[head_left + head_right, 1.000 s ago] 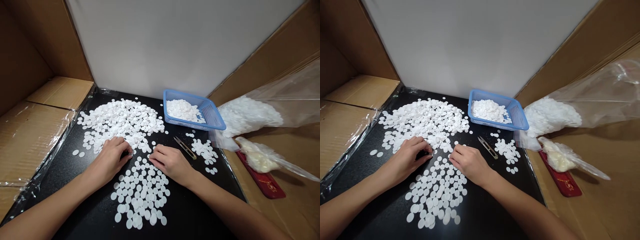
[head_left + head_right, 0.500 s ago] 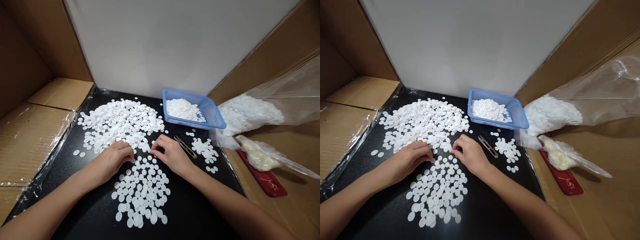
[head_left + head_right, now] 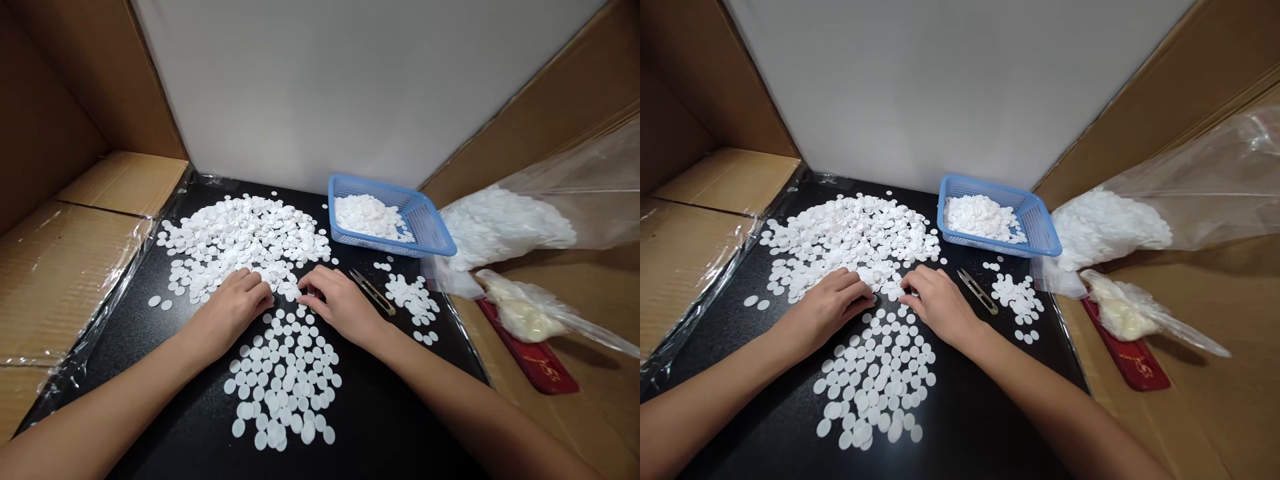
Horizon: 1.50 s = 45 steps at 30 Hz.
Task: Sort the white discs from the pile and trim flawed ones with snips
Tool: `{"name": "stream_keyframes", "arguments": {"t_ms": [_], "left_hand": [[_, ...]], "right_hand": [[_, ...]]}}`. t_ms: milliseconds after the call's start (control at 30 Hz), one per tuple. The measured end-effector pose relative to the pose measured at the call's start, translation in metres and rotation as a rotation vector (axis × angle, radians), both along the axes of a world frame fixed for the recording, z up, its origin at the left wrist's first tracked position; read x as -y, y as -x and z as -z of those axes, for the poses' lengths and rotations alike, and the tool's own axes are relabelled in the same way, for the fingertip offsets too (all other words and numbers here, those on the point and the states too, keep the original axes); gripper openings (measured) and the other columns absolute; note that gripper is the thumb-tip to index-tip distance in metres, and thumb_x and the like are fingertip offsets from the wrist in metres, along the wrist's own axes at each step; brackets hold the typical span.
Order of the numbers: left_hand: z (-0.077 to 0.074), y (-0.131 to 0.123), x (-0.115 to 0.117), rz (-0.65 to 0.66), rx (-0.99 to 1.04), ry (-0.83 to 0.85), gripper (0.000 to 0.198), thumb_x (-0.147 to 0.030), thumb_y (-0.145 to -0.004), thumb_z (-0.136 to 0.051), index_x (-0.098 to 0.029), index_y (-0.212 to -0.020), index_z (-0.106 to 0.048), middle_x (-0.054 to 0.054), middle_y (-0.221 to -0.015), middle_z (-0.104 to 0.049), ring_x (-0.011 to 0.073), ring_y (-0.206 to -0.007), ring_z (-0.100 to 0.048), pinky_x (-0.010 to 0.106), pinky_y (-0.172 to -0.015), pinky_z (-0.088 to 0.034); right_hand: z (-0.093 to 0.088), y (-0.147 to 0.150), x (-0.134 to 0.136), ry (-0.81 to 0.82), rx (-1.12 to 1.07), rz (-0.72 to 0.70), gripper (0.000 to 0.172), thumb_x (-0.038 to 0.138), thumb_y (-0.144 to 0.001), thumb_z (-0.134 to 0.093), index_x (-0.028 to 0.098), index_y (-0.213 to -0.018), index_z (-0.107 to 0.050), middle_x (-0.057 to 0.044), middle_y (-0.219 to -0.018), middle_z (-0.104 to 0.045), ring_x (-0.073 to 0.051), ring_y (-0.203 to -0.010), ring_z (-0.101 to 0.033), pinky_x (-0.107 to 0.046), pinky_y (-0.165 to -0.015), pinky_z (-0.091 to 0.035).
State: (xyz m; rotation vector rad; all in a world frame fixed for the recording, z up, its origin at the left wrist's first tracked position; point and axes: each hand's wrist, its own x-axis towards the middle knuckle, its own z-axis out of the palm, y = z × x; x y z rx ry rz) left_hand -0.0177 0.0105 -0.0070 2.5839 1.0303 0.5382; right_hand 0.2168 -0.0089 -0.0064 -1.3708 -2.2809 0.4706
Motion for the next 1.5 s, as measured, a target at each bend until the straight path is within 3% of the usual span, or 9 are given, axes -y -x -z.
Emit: {"name": "stream_keyframes", "arguments": {"t_ms": [167,300,433,600,767,933,1200,1367,1500], "left_hand": [[-0.003,-0.001,0.0,-0.001,0.031,-0.014,0.021,-0.021,-0.099,-0.049,-0.019,-0.083,-0.062,0.004,-0.082,-0.061,0.0206,-0.08,-0.053,0.034,-0.07,-0.042],[-0.011,-0.001,0.0,-0.097,0.085,0.233,0.016,-0.027,-0.094,-0.057,-0.02,-0.081,-0.065,0.001,-0.076,-0.06,0.0184,-0.075,-0.055,0.03,-0.065,-0.044],[-0.016,-0.003,0.003,-0.043,0.019,0.337,0.018,-0.029,-0.092,-0.061,-0.021,-0.078,-0.068,0.001,-0.074,-0.061,0.0186,-0.073,-0.056,0.032,-0.068,-0.045],[-0.01,-0.001,0.003,-0.068,0.114,0.226,0.014,-0.025,-0.095,-0.054,-0.021,-0.088,-0.065,0.003,-0.085,-0.067,0.0201,-0.081,-0.061,0.034,-0.072,-0.048],[-0.013,0.006,-0.004,-0.238,0.255,0.218,0.017,-0.027,-0.097,-0.048,-0.021,-0.101,-0.064,0.005,-0.095,-0.071,0.0196,-0.086,-0.067,0.032,-0.073,-0.052],[-0.02,0.005,-0.001,-0.261,0.309,0.244,0.02,-0.029,-0.097,-0.047,-0.021,-0.103,-0.064,0.004,-0.096,-0.072,0.02,-0.087,-0.069,0.032,-0.075,-0.054],[-0.022,0.004,0.001,-0.238,0.297,0.262,0.021,-0.028,-0.095,-0.048,-0.021,-0.103,-0.066,0.004,-0.096,-0.072,0.0197,-0.087,-0.068,0.03,-0.071,-0.054],[-0.022,0.003,0.0,-0.22,0.308,0.283,0.022,-0.027,-0.094,-0.047,-0.02,-0.103,-0.066,0.005,-0.095,-0.072,0.0201,-0.087,-0.069,0.032,-0.074,-0.055],[-0.022,0.004,0.001,-0.224,0.306,0.289,0.023,-0.028,-0.095,-0.046,-0.02,-0.104,-0.066,0.006,-0.095,-0.072,0.0203,-0.087,-0.069,0.032,-0.074,-0.055]], "right_hand": [[-0.006,0.001,0.0,0.093,-0.101,0.063,0.015,0.014,-0.088,-0.069,0.02,-0.078,-0.06,0.0,-0.084,-0.063,-0.014,-0.07,-0.056,-0.03,-0.07,-0.044],[-0.018,-0.008,0.006,0.297,-0.201,0.136,0.014,0.016,-0.084,-0.07,0.02,-0.072,-0.063,0.001,-0.078,-0.06,-0.012,-0.066,-0.054,-0.025,-0.058,-0.042],[-0.021,-0.017,0.019,0.446,-0.116,0.106,0.014,0.017,-0.084,-0.068,0.02,-0.07,-0.064,0.003,-0.069,-0.056,-0.011,-0.058,-0.05,-0.023,-0.05,-0.037],[-0.014,-0.022,0.03,0.249,-0.104,0.137,0.016,0.014,-0.092,-0.059,0.021,-0.078,-0.059,0.001,-0.077,-0.059,-0.013,-0.064,-0.056,-0.025,-0.058,-0.043],[-0.007,-0.022,0.032,0.137,-0.188,0.117,0.017,0.007,-0.095,-0.052,0.022,-0.095,-0.062,-0.002,-0.091,-0.063,-0.015,-0.079,-0.063,-0.029,-0.071,-0.051],[-0.004,-0.016,0.036,0.153,-0.199,0.04,0.012,0.014,-0.097,-0.056,0.021,-0.091,-0.064,-0.002,-0.09,-0.061,-0.016,-0.081,-0.062,-0.029,-0.074,-0.051],[-0.011,-0.019,0.037,0.338,-0.067,0.1,0.016,0.017,-0.091,-0.068,0.02,-0.077,-0.059,0.001,-0.083,-0.058,-0.012,-0.067,-0.055,-0.025,-0.059,-0.043],[-0.01,-0.016,0.035,0.224,-0.115,0.104,0.013,0.01,-0.094,-0.058,0.021,-0.087,-0.062,0.0,-0.086,-0.061,-0.013,-0.071,-0.058,-0.026,-0.064,-0.046],[-0.004,-0.01,0.036,0.184,-0.101,0.098,0.006,0.016,-0.09,-0.067,0.021,-0.091,-0.064,0.0,-0.086,-0.061,-0.013,-0.067,-0.058,-0.025,-0.06,-0.046]]}}
